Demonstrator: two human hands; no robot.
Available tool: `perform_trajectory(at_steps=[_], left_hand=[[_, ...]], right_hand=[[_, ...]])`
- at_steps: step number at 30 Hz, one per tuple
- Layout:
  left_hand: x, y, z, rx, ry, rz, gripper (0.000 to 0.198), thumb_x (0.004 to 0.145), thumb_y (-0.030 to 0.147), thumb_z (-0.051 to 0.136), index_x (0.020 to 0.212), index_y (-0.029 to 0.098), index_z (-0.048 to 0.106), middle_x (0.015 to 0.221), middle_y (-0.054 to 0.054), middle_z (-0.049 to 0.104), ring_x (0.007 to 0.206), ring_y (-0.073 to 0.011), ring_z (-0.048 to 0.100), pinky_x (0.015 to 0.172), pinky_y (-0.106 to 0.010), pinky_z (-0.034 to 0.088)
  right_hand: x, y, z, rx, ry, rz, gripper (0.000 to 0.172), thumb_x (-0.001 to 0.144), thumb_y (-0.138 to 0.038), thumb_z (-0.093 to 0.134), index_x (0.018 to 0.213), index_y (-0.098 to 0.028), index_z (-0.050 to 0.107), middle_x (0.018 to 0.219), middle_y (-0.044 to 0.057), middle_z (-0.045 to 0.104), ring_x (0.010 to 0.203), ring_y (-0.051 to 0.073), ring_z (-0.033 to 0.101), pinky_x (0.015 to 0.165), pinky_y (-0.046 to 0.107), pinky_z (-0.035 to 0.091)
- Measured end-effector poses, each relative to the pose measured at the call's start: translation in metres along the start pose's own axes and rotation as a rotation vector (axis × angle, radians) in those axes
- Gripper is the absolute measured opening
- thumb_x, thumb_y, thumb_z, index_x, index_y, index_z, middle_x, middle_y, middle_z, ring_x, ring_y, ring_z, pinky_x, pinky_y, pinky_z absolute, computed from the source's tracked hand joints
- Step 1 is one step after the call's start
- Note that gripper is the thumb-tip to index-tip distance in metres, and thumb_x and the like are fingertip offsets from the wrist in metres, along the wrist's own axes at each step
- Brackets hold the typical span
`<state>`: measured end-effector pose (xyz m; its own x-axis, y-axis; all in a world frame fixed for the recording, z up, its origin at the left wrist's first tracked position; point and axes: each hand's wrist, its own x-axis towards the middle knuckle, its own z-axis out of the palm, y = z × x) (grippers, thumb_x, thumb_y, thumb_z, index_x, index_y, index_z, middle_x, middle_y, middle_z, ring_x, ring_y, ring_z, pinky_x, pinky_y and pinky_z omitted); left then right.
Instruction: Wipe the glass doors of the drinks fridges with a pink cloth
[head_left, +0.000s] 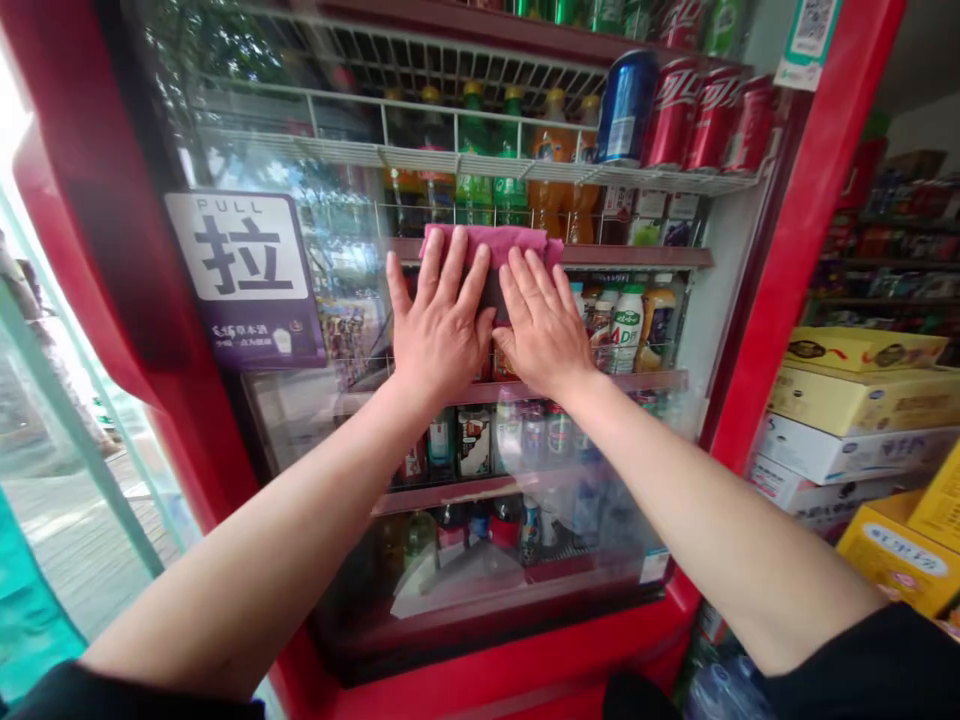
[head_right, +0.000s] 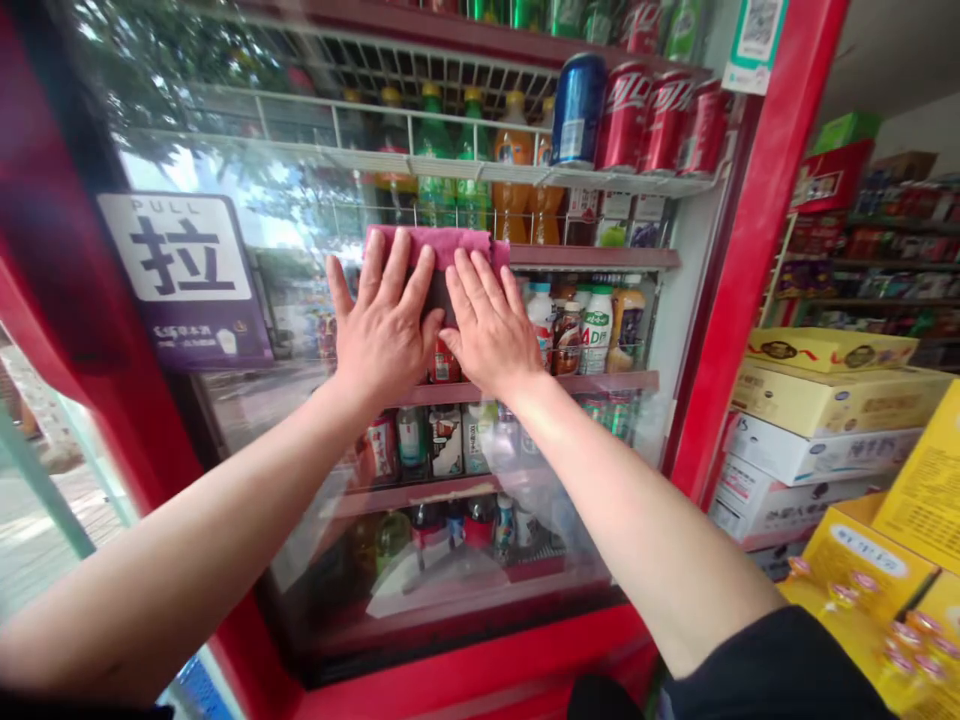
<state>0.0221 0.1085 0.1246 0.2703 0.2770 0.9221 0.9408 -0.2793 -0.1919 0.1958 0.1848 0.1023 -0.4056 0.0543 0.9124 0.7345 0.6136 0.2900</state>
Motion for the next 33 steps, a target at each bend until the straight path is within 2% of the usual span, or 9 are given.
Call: perform_trajectory(at_steps=[3, 6, 12, 19, 24, 26, 29, 31, 33], left_hand=[[0.022, 0.002, 0.001, -0.039, 0.02, -0.002, 0.077, 0.105, 0.037, 0.053, 0.177, 0.031, 0.027, 0.187, -0.003, 0.015, 0.176, -0.0327, 0.003, 0.137, -0.065, -0.019], [0.009, 0.006, 0.011, -0.023, 0.035, -0.007, 0.076, 0.106, 0.038, 0.051, 0.177, 0.031, 0.025, 0.187, -0.003, 0.015, 0.175, -0.0331, 0.004, 0.137, -0.067, -0.016], [-0.055, 0.02, 0.035, 0.063, -0.004, 0.006, 0.074, 0.11, 0.041, 0.048, 0.178, 0.033, 0.019, 0.186, -0.004, 0.018, 0.175, -0.0303, 0.01, 0.139, -0.066, -0.01], [-0.124, 0.04, 0.058, 0.139, -0.04, 0.02, 0.078, 0.11, 0.042, 0.054, 0.178, 0.03, 0.019, 0.183, -0.008, 0.027, 0.174, -0.0295, 0.017, 0.139, -0.059, -0.014], [-0.186, 0.056, 0.071, 0.097, -0.119, 0.032, 0.074, 0.109, 0.041, 0.057, 0.176, 0.031, 0.026, 0.178, -0.007, 0.038, 0.169, -0.0294, 0.032, 0.141, -0.058, -0.008], [-0.2, 0.06, 0.072, 0.081, -0.137, 0.04, 0.073, 0.109, 0.04, 0.057, 0.175, 0.031, 0.028, 0.177, -0.007, 0.04, 0.167, -0.0294, 0.037, 0.141, -0.057, -0.008], [-0.192, 0.062, 0.071, 0.066, -0.135, 0.049, 0.07, 0.109, 0.041, 0.057, 0.174, 0.032, 0.033, 0.176, -0.007, 0.042, 0.166, -0.0297, 0.039, 0.141, -0.056, -0.008], [-0.164, 0.06, 0.068, 0.066, -0.124, 0.062, 0.068, 0.109, 0.042, 0.056, 0.173, 0.032, 0.035, 0.176, -0.006, 0.042, 0.168, -0.0291, 0.036, 0.14, -0.056, -0.01], [-0.123, 0.058, 0.063, 0.079, -0.1, 0.083, 0.067, 0.111, 0.041, 0.052, 0.174, 0.032, 0.033, 0.179, -0.005, 0.037, 0.171, -0.0282, 0.029, 0.14, -0.057, -0.011]], right_hand=[[0.019, 0.017, -0.003, 0.01, 0.026, -0.009, 0.07, 0.115, -0.041, 0.038, 0.177, -0.013, 0.021, 0.186, 0.013, 0.022, 0.175, 0.029, 0.011, 0.142, 0.063, 0.011], [0.003, 0.013, 0.006, 0.022, 0.052, 0.03, 0.067, 0.116, -0.036, 0.034, 0.178, -0.017, 0.019, 0.186, 0.01, 0.022, 0.175, 0.027, 0.009, 0.142, 0.063, 0.013], [-0.071, -0.01, 0.025, 0.021, 0.042, 0.061, 0.071, 0.114, -0.032, 0.044, 0.178, -0.017, 0.021, 0.183, 0.014, 0.03, 0.175, 0.028, 0.015, 0.142, 0.061, 0.02], [-0.15, -0.031, 0.039, -0.014, 0.069, 0.032, 0.086, 0.111, -0.029, 0.054, 0.18, -0.016, 0.004, 0.18, 0.017, 0.034, 0.171, 0.032, 0.029, 0.139, 0.061, 0.031], [-0.219, -0.052, 0.047, -0.002, 0.017, 0.025, 0.09, 0.106, -0.031, 0.062, 0.179, -0.01, 0.013, 0.175, 0.021, 0.044, 0.167, 0.033, 0.038, 0.135, 0.059, 0.039], [-0.237, -0.057, 0.047, -0.003, 0.014, 0.016, 0.092, 0.105, -0.033, 0.066, 0.178, -0.008, 0.017, 0.173, 0.022, 0.047, 0.166, 0.034, 0.04, 0.133, 0.059, 0.042], [-0.235, -0.052, 0.045, -0.01, 0.024, 0.011, 0.09, 0.104, -0.035, 0.065, 0.177, -0.006, 0.02, 0.171, 0.022, 0.05, 0.166, 0.035, 0.039, 0.132, 0.059, 0.044], [-0.212, -0.04, 0.038, -0.013, 0.027, 0.031, 0.085, 0.106, -0.033, 0.06, 0.177, -0.006, 0.021, 0.173, 0.022, 0.048, 0.168, 0.035, 0.036, 0.133, 0.059, 0.042], [-0.175, -0.022, 0.026, -0.018, 0.029, 0.069, 0.078, 0.108, -0.031, 0.055, 0.176, -0.008, 0.025, 0.176, 0.021, 0.043, 0.169, 0.034, 0.033, 0.136, 0.06, 0.038]])
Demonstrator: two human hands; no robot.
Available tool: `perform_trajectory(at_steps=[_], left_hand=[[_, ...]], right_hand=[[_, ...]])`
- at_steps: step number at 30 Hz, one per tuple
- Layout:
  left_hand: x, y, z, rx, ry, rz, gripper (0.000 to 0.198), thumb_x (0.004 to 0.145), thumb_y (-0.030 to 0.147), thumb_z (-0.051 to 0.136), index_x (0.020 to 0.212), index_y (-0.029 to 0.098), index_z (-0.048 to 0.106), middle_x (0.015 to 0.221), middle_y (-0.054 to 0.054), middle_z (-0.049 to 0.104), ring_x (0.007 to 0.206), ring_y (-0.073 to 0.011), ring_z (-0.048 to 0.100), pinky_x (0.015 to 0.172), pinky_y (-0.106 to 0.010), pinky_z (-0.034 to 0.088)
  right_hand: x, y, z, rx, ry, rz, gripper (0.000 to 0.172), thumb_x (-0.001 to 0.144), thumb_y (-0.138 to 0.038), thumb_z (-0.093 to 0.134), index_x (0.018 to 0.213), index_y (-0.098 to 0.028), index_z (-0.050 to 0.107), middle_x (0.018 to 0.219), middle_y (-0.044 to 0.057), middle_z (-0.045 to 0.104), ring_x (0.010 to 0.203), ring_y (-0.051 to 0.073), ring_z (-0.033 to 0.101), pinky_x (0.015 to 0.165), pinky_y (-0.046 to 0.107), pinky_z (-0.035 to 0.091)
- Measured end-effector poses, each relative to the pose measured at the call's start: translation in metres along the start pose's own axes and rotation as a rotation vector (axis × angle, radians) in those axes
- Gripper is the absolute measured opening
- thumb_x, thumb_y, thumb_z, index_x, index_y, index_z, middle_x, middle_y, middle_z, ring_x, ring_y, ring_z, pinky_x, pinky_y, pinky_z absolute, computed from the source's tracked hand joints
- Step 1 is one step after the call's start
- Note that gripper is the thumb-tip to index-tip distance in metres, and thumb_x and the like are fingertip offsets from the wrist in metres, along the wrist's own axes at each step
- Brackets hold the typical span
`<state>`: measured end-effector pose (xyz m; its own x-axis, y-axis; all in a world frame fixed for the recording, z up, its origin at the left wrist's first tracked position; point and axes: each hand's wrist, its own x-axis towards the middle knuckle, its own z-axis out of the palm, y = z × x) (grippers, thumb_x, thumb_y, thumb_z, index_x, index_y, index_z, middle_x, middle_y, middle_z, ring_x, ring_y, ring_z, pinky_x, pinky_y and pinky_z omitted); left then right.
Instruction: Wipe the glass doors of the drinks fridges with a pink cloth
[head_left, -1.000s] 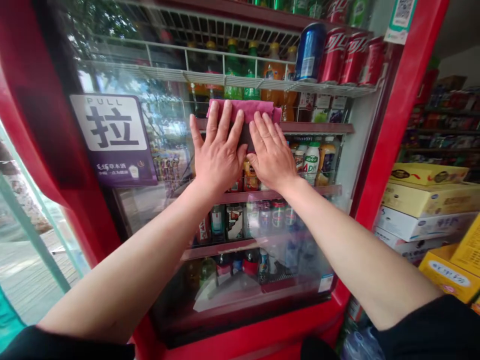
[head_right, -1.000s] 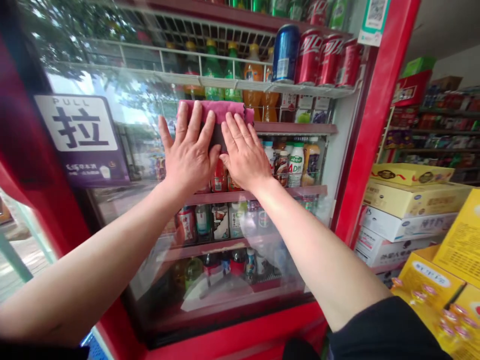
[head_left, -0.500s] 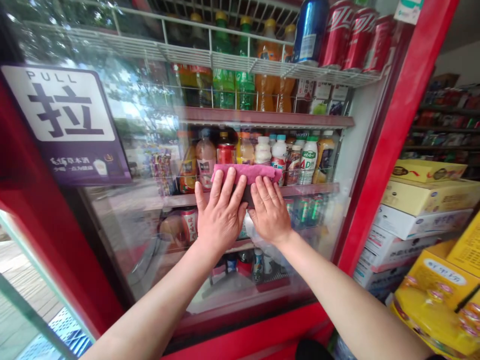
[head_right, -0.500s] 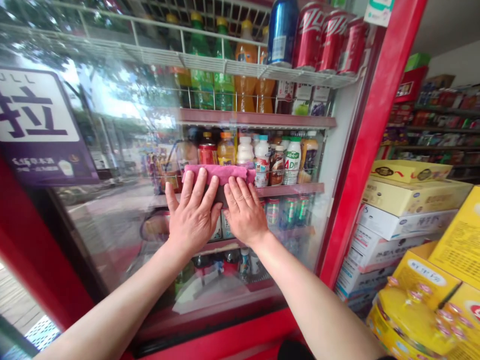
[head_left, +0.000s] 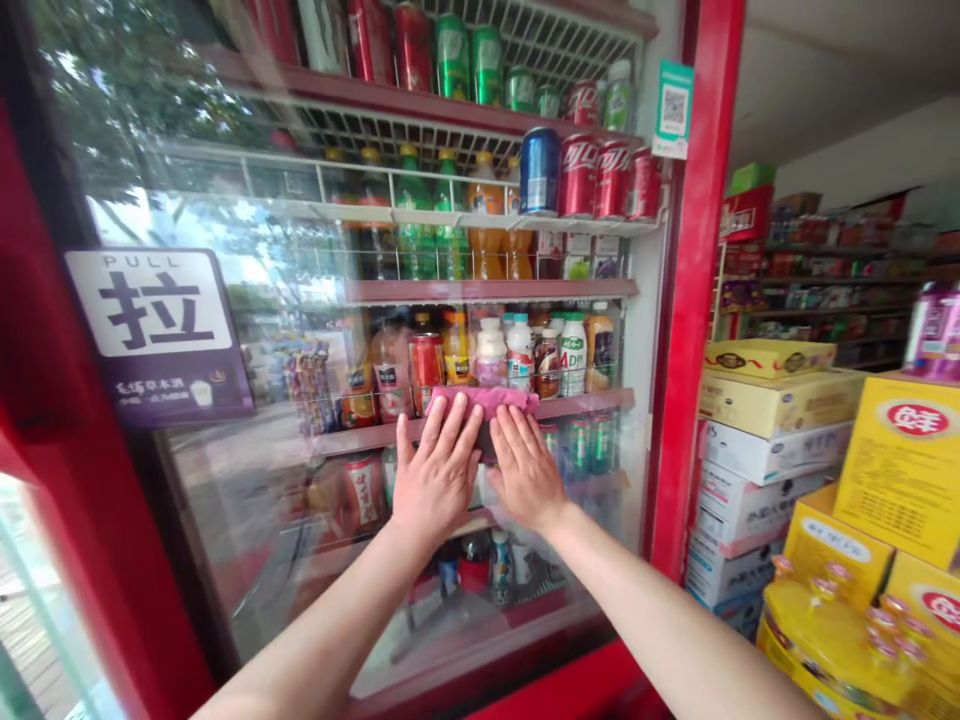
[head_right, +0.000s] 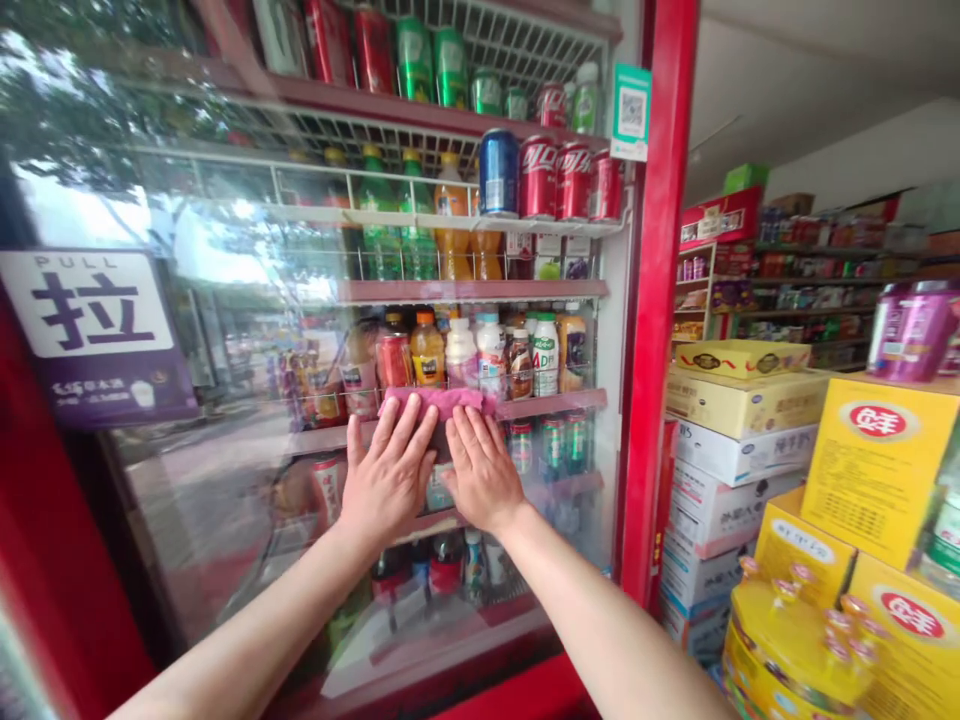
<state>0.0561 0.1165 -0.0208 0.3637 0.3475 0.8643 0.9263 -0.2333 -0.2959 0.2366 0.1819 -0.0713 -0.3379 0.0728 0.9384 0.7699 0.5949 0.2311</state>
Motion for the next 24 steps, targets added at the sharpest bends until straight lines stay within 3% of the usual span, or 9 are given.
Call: perform_trajectory(at_steps=[6, 10, 14, 18, 24], left_hand=[[0.138, -0.016, -0.027, -0.009, 0.13, 0.057, 0.068, 0.111, 0.036, 0.043, 0.176, 0.026, 0.027, 0.185, -0.007, 0.024, 0.175, -0.0312, 0.013, 0.139, -0.067, -0.009], [0.186, -0.013, -0.032, -0.048, 0.2, 0.048, 0.07, 0.109, 0.035, 0.045, 0.176, 0.027, 0.029, 0.185, -0.007, 0.023, 0.175, -0.032, 0.013, 0.137, -0.068, -0.011], [0.182, -0.004, -0.02, -0.086, 0.213, 0.014, 0.07, 0.108, 0.033, 0.046, 0.176, 0.028, 0.029, 0.186, -0.006, 0.021, 0.175, -0.0311, 0.012, 0.137, -0.065, -0.014], [0.153, 0.009, -0.001, -0.102, 0.18, 0.025, 0.071, 0.109, 0.035, 0.047, 0.177, 0.03, 0.026, 0.186, -0.005, 0.021, 0.175, -0.0303, 0.011, 0.137, -0.064, -0.014], [0.103, 0.033, 0.026, -0.11, 0.149, -0.009, 0.074, 0.11, 0.036, 0.05, 0.178, 0.031, 0.021, 0.185, -0.005, 0.021, 0.175, -0.0302, 0.011, 0.138, -0.065, -0.013]], right_hand=[[0.143, 0.053, -0.046, -0.015, 0.051, 0.121, 0.061, 0.11, -0.026, 0.046, 0.169, -0.008, 0.044, 0.179, 0.017, 0.04, 0.17, 0.031, 0.03, 0.142, 0.056, 0.025], [0.192, 0.078, -0.053, -0.028, 0.075, 0.163, 0.064, 0.111, -0.021, 0.036, 0.175, -0.013, 0.033, 0.182, 0.013, 0.035, 0.173, 0.028, 0.024, 0.143, 0.057, 0.02], [0.178, 0.086, -0.033, -0.05, 0.089, 0.183, 0.069, 0.112, -0.021, 0.031, 0.179, -0.019, 0.017, 0.186, 0.009, 0.024, 0.175, 0.028, 0.011, 0.144, 0.059, 0.014], [0.134, 0.084, -0.015, -0.026, 0.151, 0.192, 0.067, 0.114, -0.023, 0.028, 0.18, -0.022, 0.013, 0.186, 0.007, 0.024, 0.175, 0.026, 0.01, 0.144, 0.058, 0.016], [0.071, 0.073, -0.007, -0.029, 0.188, 0.156, 0.069, 0.116, -0.022, 0.033, 0.18, -0.026, 0.006, 0.184, 0.007, 0.03, 0.175, 0.024, 0.014, 0.143, 0.057, 0.024]])
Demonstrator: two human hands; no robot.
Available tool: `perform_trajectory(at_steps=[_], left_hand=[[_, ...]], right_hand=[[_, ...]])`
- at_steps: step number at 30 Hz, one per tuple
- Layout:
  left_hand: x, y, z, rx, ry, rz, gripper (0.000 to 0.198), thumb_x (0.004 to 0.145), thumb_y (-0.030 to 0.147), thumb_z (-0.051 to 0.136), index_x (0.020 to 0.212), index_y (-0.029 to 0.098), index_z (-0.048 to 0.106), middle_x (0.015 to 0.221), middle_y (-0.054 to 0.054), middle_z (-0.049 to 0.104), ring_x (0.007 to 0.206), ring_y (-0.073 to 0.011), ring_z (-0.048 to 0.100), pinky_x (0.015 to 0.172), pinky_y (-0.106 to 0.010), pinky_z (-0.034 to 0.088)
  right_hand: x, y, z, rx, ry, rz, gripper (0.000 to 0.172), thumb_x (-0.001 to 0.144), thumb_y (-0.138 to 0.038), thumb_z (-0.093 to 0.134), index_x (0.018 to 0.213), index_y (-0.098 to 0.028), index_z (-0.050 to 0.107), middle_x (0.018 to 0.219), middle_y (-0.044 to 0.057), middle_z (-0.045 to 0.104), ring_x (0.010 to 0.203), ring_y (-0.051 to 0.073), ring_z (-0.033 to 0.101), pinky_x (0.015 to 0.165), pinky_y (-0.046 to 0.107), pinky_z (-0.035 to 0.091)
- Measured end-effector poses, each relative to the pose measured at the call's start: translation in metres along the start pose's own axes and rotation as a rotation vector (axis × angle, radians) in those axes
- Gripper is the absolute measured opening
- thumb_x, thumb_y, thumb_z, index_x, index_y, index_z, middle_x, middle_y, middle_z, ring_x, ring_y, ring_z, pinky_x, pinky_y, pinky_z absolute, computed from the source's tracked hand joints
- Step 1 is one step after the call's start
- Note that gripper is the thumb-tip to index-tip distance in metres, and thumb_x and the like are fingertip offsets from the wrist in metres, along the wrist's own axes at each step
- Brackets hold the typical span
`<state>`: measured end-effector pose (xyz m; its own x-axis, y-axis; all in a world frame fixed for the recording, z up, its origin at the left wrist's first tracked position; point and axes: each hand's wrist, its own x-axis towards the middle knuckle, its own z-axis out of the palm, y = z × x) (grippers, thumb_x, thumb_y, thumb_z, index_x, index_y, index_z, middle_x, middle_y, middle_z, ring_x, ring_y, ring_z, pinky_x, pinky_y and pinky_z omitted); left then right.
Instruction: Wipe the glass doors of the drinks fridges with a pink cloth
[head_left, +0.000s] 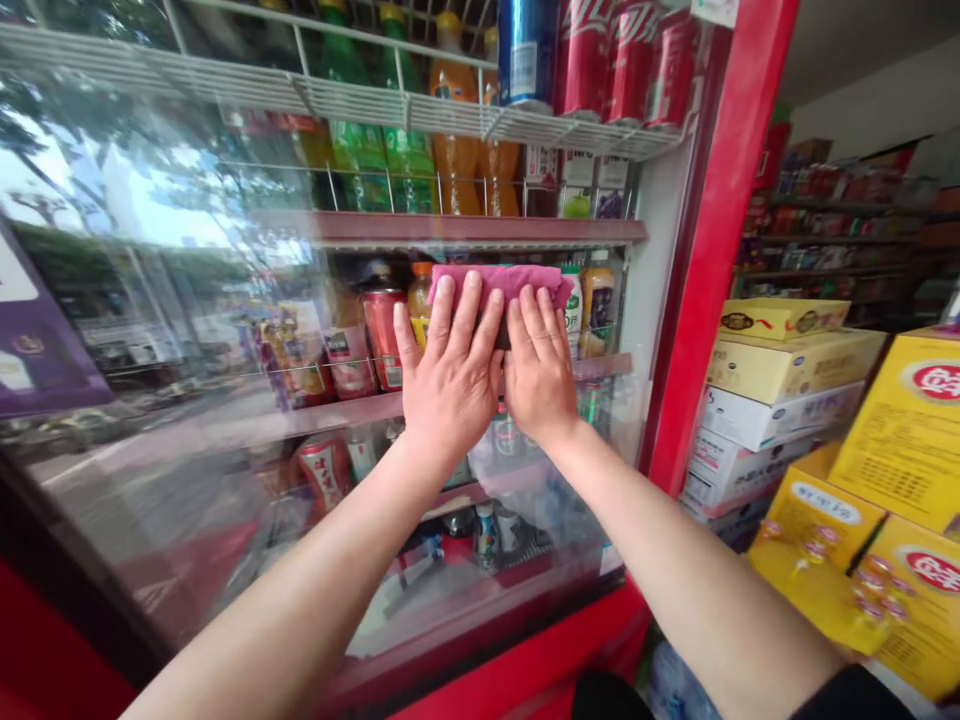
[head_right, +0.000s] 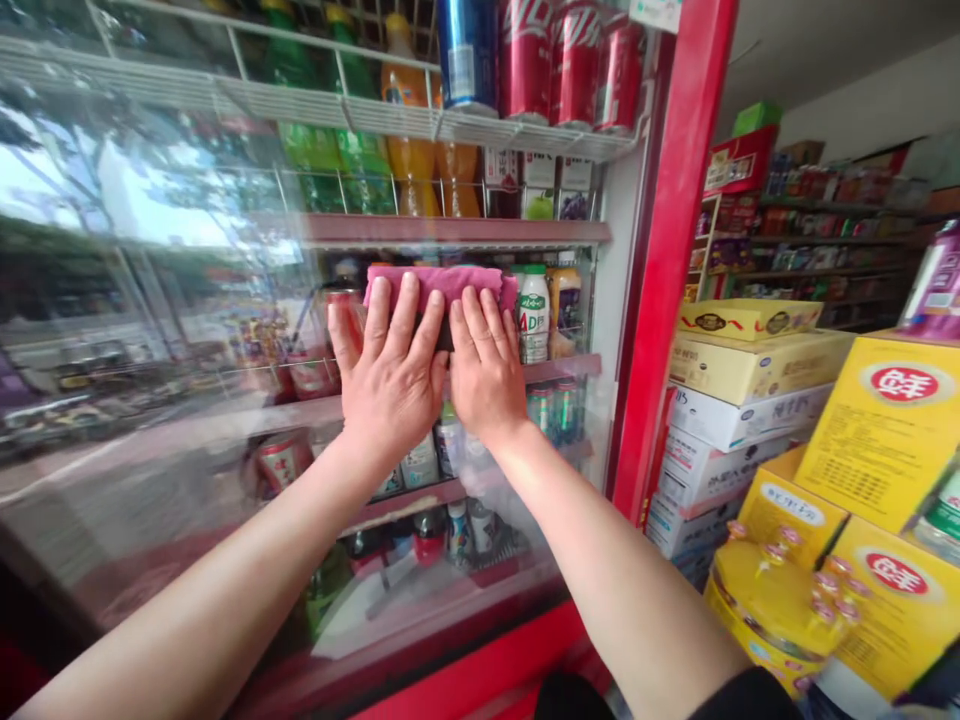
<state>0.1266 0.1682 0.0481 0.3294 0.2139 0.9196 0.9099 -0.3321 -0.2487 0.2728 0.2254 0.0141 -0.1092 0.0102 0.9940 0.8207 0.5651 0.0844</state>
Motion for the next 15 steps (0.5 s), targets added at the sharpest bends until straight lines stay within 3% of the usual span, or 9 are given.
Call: perform_trajectory(at_steps=[5, 10, 12, 15], left_hand=[[-0.064, 0.024, 0.012, 0.027, -0.088, 0.005, 0.077, 0.109, 0.036, 0.053, 0.178, 0.029, 0.018, 0.184, -0.006, 0.023, 0.174, -0.0263, 0.008, 0.14, -0.06, -0.013], [-0.134, 0.043, 0.014, 0.043, -0.247, 0.087, 0.072, 0.109, 0.033, 0.051, 0.176, 0.025, 0.027, 0.179, -0.006, 0.032, 0.173, -0.0249, 0.014, 0.14, -0.056, -0.014], [-0.141, 0.044, 0.012, 0.04, -0.305, 0.108, 0.072, 0.108, 0.034, 0.053, 0.176, 0.028, 0.029, 0.178, -0.007, 0.033, 0.172, -0.0276, 0.021, 0.14, -0.057, -0.014], [-0.119, 0.04, 0.01, 0.038, -0.33, 0.147, 0.073, 0.107, 0.035, 0.054, 0.175, 0.03, 0.029, 0.179, -0.009, 0.03, 0.171, -0.033, 0.024, 0.139, -0.065, -0.01]], right_hand=[[-0.075, -0.009, -0.005, -0.01, -0.015, 0.02, 0.077, 0.114, -0.021, 0.043, 0.18, -0.027, 0.005, 0.183, 0.011, 0.032, 0.173, 0.029, 0.02, 0.139, 0.063, 0.031], [-0.163, -0.02, -0.021, 0.009, -0.133, 0.092, 0.082, 0.108, -0.018, 0.052, 0.18, -0.026, 0.014, 0.174, 0.014, 0.046, 0.164, 0.035, 0.042, 0.133, 0.066, 0.043], [-0.177, -0.019, -0.025, 0.013, -0.192, 0.122, 0.078, 0.106, -0.019, 0.051, 0.179, -0.026, 0.023, 0.171, 0.014, 0.051, 0.161, 0.037, 0.048, 0.132, 0.066, 0.046], [-0.16, -0.01, -0.026, -0.001, -0.211, 0.125, 0.072, 0.106, -0.022, 0.05, 0.176, -0.023, 0.034, 0.171, 0.015, 0.052, 0.163, 0.037, 0.044, 0.132, 0.067, 0.043]])
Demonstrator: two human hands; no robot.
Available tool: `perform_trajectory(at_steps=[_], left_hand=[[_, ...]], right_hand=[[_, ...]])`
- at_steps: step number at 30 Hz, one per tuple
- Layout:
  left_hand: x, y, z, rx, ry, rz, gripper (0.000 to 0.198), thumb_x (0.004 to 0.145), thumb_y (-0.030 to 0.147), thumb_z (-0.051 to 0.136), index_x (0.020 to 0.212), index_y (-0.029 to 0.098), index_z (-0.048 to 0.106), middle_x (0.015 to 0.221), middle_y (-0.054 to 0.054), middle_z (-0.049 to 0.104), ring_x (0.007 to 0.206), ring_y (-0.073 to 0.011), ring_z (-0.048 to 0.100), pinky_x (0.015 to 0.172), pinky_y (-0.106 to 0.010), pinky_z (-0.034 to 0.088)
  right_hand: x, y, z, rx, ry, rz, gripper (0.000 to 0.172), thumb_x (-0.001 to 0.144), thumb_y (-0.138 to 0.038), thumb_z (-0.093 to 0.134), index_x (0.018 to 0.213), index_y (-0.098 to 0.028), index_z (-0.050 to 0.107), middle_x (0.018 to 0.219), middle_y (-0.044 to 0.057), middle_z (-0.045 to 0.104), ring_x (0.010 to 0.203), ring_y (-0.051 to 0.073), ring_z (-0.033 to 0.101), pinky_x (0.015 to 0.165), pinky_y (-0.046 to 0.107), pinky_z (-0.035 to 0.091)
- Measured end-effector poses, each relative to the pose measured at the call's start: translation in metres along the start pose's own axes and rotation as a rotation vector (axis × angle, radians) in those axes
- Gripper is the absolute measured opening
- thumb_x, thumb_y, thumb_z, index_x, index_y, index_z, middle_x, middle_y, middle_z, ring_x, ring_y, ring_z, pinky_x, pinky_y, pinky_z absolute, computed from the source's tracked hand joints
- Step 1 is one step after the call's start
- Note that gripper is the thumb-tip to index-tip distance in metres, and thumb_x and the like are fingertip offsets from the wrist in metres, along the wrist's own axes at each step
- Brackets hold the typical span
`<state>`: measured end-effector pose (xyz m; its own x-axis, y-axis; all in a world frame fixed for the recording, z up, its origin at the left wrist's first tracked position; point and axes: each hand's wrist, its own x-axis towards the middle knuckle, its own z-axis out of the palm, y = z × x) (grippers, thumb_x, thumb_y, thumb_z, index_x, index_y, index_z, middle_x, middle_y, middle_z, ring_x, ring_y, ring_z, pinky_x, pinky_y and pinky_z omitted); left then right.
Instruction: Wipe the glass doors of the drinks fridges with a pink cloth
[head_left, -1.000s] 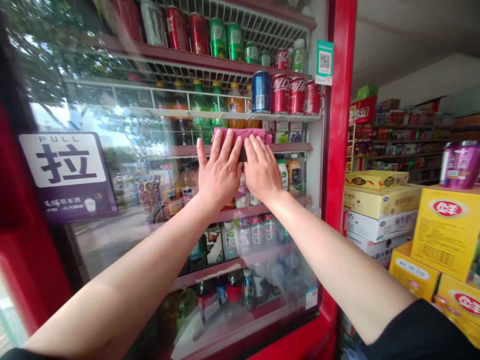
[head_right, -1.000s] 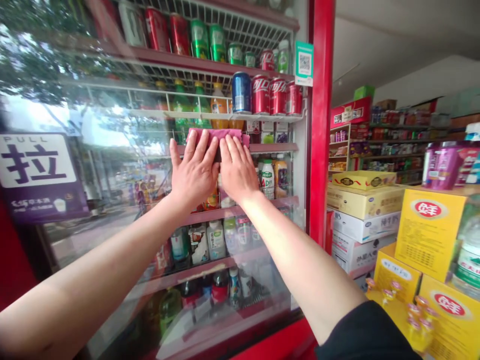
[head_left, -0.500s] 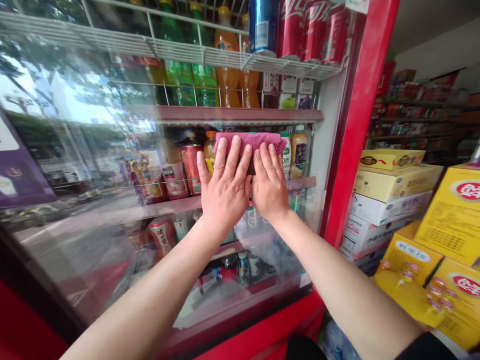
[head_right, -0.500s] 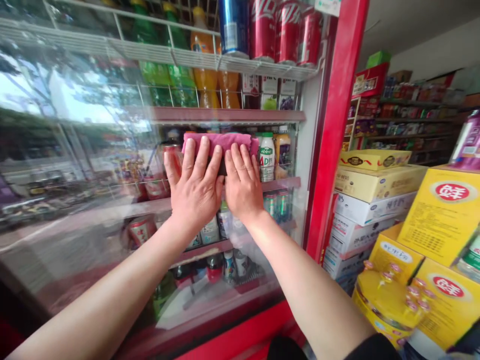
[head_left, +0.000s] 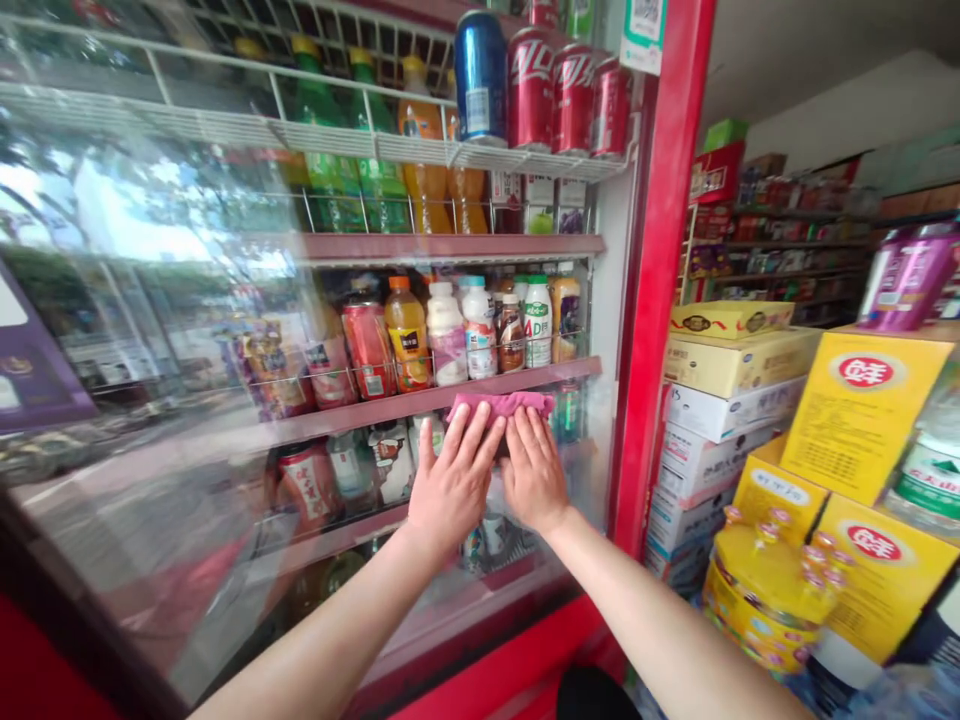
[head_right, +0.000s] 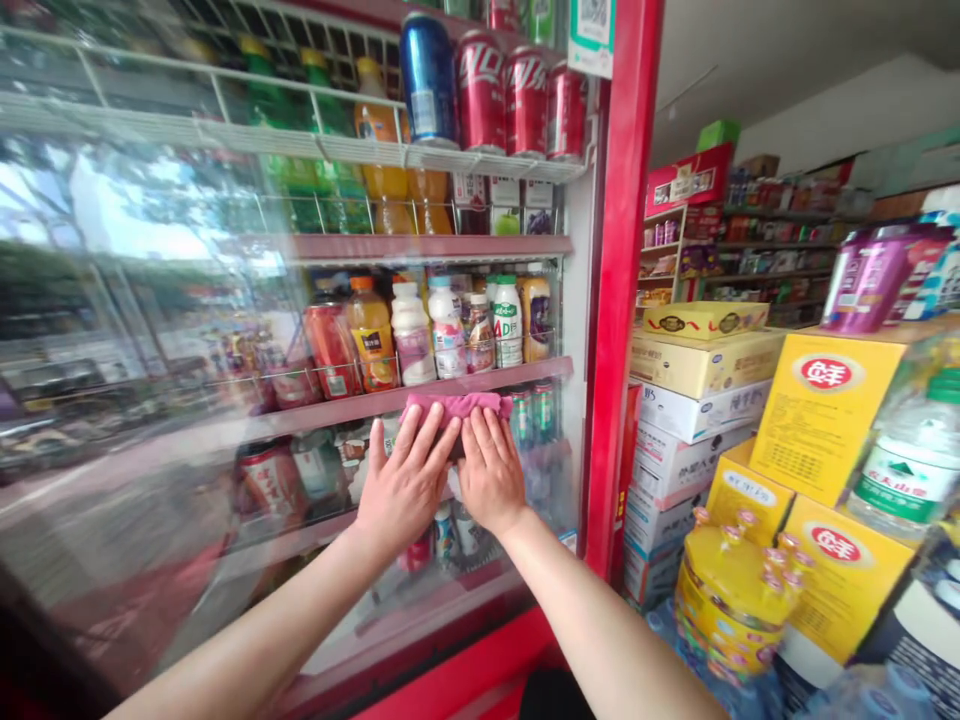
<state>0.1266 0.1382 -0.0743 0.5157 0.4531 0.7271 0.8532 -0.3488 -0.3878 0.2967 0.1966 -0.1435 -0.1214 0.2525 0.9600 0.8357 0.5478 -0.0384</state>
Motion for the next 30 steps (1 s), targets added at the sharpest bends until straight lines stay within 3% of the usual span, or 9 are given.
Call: perform_trajectory(at_steps=[3, 6, 10, 14, 18, 22, 30], left_hand=[[0.048, -0.012, -0.02, 0.002, 0.063, 0.025, 0.072, 0.109, 0.033, 0.049, 0.177, 0.03, 0.026, 0.183, -0.008, 0.022, 0.173, -0.0336, 0.016, 0.138, -0.071, -0.008], [0.107, -0.026, -0.045, -0.022, 0.145, 0.033, 0.071, 0.109, 0.032, 0.046, 0.177, 0.029, 0.025, 0.185, -0.007, 0.016, 0.175, -0.0326, 0.007, 0.138, -0.073, -0.005], [0.182, -0.045, -0.078, -0.05, 0.223, 0.062, 0.073, 0.107, 0.035, 0.049, 0.176, 0.026, 0.028, 0.187, -0.009, 0.015, 0.175, -0.0335, 0.005, 0.137, -0.072, -0.011], [0.227, -0.054, -0.093, -0.1, 0.272, 0.048, 0.075, 0.104, 0.035, 0.054, 0.175, 0.031, 0.031, 0.188, -0.004, 0.014, 0.176, -0.0319, 0.002, 0.136, -0.068, -0.018], [0.224, -0.045, -0.083, -0.122, 0.287, 0.031, 0.074, 0.105, 0.034, 0.052, 0.176, 0.034, 0.029, 0.187, -0.002, 0.019, 0.176, -0.0306, 0.005, 0.137, -0.068, -0.017], [0.193, -0.027, -0.06, -0.103, 0.265, 0.053, 0.072, 0.109, 0.033, 0.046, 0.177, 0.029, 0.025, 0.187, -0.008, 0.018, 0.175, -0.0319, 0.009, 0.137, -0.07, -0.014], [0.136, 0.013, -0.015, -0.099, 0.133, 0.118, 0.072, 0.109, 0.027, 0.046, 0.177, 0.027, 0.024, 0.185, -0.007, 0.015, 0.175, -0.0317, 0.012, 0.138, -0.075, 0.0]], right_hand=[[0.054, 0.014, -0.012, -0.031, 0.042, -0.019, 0.069, 0.107, -0.023, 0.048, 0.175, -0.018, 0.036, 0.175, 0.016, 0.047, 0.168, 0.035, 0.035, 0.136, 0.066, 0.037], [0.126, 0.033, -0.033, -0.046, 0.061, -0.039, 0.068, 0.106, -0.021, 0.044, 0.174, -0.016, 0.037, 0.178, 0.014, 0.042, 0.172, 0.03, 0.027, 0.14, 0.061, 0.03], [0.219, 0.06, -0.066, -0.061, 0.057, -0.105, 0.071, 0.105, -0.021, 0.044, 0.174, -0.012, 0.035, 0.183, 0.013, 0.033, 0.174, 0.028, 0.02, 0.143, 0.057, 0.02], [0.274, 0.08, -0.075, -0.036, 0.086, -0.148, 0.071, 0.107, -0.022, 0.039, 0.177, -0.016, 0.027, 0.185, 0.007, 0.028, 0.174, 0.031, 0.017, 0.143, 0.062, 0.012], [0.264, 0.082, -0.058, -0.044, 0.15, -0.089, 0.07, 0.109, -0.02, 0.032, 0.178, -0.021, 0.022, 0.185, 0.005, 0.027, 0.175, 0.031, 0.014, 0.141, 0.066, 0.013], [0.212, 0.078, -0.045, -0.058, 0.177, -0.041, 0.072, 0.105, -0.014, 0.033, 0.176, -0.019, 0.03, 0.183, 0.008, 0.034, 0.174, 0.027, 0.018, 0.143, 0.061, 0.019], [0.105, 0.081, -0.041, -0.093, 0.147, 0.019, 0.064, 0.106, -0.017, 0.041, 0.169, -0.013, 0.045, 0.174, 0.017, 0.048, 0.171, 0.03, 0.029, 0.139, 0.062, 0.034]])
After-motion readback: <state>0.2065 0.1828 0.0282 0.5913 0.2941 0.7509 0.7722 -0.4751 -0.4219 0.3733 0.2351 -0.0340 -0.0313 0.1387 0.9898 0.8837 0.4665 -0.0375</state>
